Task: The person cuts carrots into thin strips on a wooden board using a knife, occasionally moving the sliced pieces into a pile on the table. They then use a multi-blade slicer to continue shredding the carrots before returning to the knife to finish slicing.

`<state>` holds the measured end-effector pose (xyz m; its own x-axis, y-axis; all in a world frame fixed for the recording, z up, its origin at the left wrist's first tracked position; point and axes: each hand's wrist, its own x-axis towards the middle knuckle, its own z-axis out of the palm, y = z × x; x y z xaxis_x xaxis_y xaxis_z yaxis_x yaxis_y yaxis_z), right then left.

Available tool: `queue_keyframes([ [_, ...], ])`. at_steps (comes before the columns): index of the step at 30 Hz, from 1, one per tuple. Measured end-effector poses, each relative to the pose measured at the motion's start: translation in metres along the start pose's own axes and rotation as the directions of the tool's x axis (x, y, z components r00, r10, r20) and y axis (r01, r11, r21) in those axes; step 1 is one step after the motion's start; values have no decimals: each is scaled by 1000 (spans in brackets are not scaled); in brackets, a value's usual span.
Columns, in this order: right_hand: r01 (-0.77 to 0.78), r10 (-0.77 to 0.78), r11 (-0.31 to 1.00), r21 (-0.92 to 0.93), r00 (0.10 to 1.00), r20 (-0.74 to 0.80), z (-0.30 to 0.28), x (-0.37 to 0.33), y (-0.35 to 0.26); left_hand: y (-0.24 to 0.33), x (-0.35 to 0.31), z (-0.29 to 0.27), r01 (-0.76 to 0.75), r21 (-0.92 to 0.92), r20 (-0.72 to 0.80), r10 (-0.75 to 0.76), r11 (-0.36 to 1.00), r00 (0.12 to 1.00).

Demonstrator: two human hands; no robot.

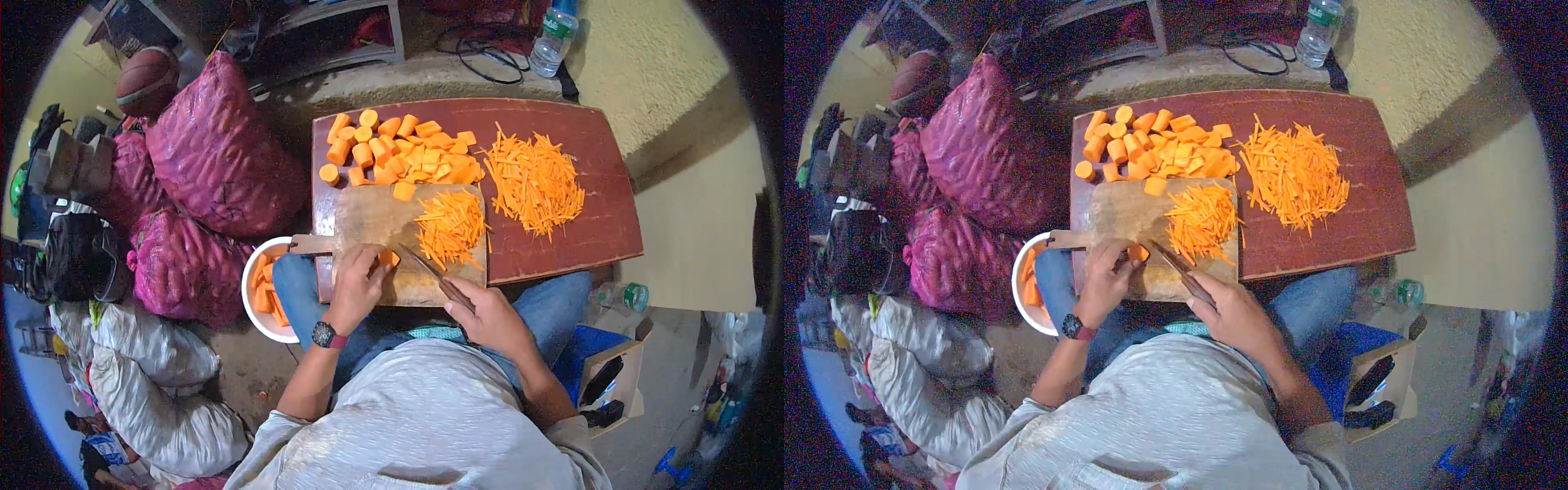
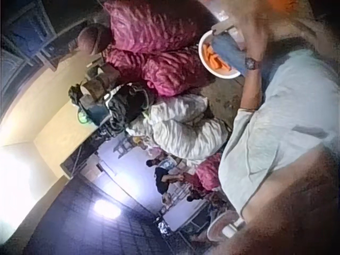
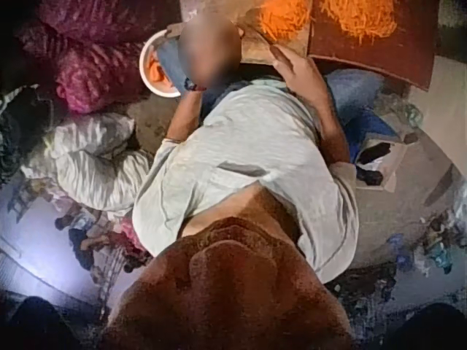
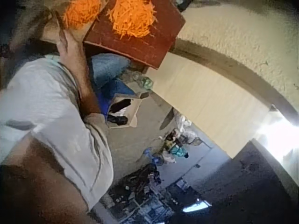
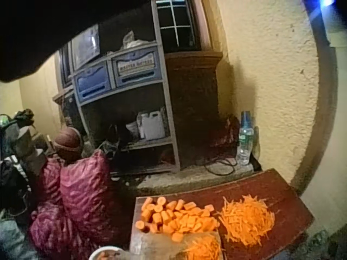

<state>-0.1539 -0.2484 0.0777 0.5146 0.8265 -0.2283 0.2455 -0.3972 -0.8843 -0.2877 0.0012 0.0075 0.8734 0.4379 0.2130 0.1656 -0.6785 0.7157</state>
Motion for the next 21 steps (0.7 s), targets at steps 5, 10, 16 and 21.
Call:
queue_keyframes([
  [5, -2, 2, 999, -35, 1000, 17, 4, 7, -9, -1, -7, 2, -122, 27, -55, 124, 992, 991],
  [10, 59, -59, 998, -16, 997, 50, 5, 15, -6, -3, -5, 9, -203, 10, -51, 203, 979, 978],
  [16, -40, 18, 987, 154, 990, 137, -5, 14, 1, 5, -6, 17, -282, 79, -99, 289, 956, 952],
  [21, 47, -49, 989, 137, 999, 12, -2, 11, 4, -2, -2, 18, -298, 225, 24, 300, 928, 954],
])
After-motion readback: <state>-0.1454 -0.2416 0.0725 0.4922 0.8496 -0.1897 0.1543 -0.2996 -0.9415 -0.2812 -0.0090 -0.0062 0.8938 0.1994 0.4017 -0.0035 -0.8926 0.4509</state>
